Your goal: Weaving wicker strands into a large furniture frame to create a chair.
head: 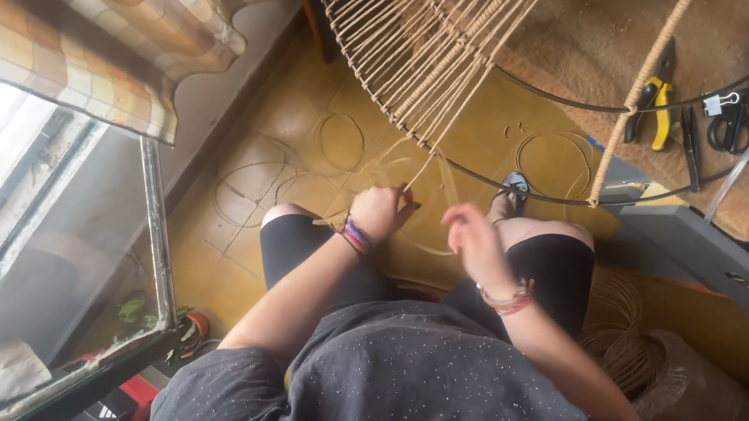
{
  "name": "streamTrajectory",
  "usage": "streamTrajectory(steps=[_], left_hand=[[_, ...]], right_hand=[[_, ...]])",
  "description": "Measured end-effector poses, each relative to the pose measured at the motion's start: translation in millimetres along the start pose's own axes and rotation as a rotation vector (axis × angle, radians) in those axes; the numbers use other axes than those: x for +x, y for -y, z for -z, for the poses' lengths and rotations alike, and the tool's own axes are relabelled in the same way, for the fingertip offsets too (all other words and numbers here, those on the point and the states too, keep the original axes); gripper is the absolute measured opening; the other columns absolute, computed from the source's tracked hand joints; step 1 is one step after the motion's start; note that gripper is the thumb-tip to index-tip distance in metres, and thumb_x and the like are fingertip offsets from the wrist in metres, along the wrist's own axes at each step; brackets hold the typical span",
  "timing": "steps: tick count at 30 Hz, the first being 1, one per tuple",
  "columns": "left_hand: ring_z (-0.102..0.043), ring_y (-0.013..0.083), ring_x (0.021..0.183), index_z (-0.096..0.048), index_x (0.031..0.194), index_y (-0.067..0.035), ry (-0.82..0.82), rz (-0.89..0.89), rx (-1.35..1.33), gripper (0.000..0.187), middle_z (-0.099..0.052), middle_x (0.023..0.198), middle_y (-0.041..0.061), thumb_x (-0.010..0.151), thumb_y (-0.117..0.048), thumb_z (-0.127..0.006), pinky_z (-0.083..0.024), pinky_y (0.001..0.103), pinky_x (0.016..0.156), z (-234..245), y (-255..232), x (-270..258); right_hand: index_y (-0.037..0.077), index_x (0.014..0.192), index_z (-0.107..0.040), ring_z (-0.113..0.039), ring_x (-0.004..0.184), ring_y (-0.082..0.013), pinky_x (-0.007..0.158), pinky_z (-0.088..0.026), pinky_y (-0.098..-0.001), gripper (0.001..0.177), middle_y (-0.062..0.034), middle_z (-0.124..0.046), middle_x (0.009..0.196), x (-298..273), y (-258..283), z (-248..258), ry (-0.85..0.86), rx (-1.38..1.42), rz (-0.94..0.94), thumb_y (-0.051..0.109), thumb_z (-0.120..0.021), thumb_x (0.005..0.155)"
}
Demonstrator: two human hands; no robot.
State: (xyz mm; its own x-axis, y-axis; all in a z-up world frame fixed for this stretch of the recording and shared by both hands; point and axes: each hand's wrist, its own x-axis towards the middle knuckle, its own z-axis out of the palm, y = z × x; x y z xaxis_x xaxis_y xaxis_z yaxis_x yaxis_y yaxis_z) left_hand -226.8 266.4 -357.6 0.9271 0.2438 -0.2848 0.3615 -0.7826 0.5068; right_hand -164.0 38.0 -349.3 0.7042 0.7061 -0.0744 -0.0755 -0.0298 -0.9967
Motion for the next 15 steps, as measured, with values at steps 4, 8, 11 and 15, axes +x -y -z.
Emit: streamTrajectory(steps=[4,8,11,15], left_hand=[[-0.063,0.0236,0.060,-0.068,0.068,-0.016,0.296,0.204,-0.795,0.042,-0.051,0.052,0.004,0.090,-0.048,-0.053,-0.053,0.038,0.060,-11,-6,-3],[-0.053,0.0214,0.057,-0.059,0.065,-0.017,0.295,0.117,-0.618,0.052,-0.050,0.056,0.006,0.086,-0.064,-0.063,-0.043,0.031,0.051,17,-16,-5],[-0.075,0.0352,0.084,-0.071,0.088,-0.018,0.162,0.049,-0.074,0.040,-0.073,0.079,0.015,0.079,-0.057,-0.072,-0.061,0.045,0.074,19,-14,-1],[-0.066,0.0223,0.059,-0.059,0.060,-0.019,0.270,0.261,-0.688,0.044,-0.057,0.050,0.004,0.089,-0.052,-0.053,-0.054,0.037,0.060,16,-20,-11]], right_hand=[[0.025,0.107,-0.067,-0.070,0.072,-0.0236,0.078,-0.053,-0.0411,0.019,-0.0012,-0.068,0.074,-12,5,-13,0.326,-1.391,-0.092,0.022,-0.049,0.100],[0.016,0.128,-0.060,-0.066,0.113,-0.0260,0.103,-0.046,-0.0390,0.032,-0.0116,-0.067,0.116,2,0,-3,0.209,-0.525,-0.304,0.023,-0.052,0.097],[-0.004,0.136,-0.050,-0.057,0.095,-0.0245,0.089,-0.046,-0.0345,0.041,-0.0124,-0.050,0.101,6,31,-1,-0.005,0.234,-0.124,0.009,-0.040,0.099],[0.017,0.100,-0.071,-0.074,0.088,-0.0377,0.084,-0.054,-0.0492,0.025,-0.0135,-0.074,0.079,1,77,-24,0.406,-0.961,-0.259,0.014,-0.047,0.101]])
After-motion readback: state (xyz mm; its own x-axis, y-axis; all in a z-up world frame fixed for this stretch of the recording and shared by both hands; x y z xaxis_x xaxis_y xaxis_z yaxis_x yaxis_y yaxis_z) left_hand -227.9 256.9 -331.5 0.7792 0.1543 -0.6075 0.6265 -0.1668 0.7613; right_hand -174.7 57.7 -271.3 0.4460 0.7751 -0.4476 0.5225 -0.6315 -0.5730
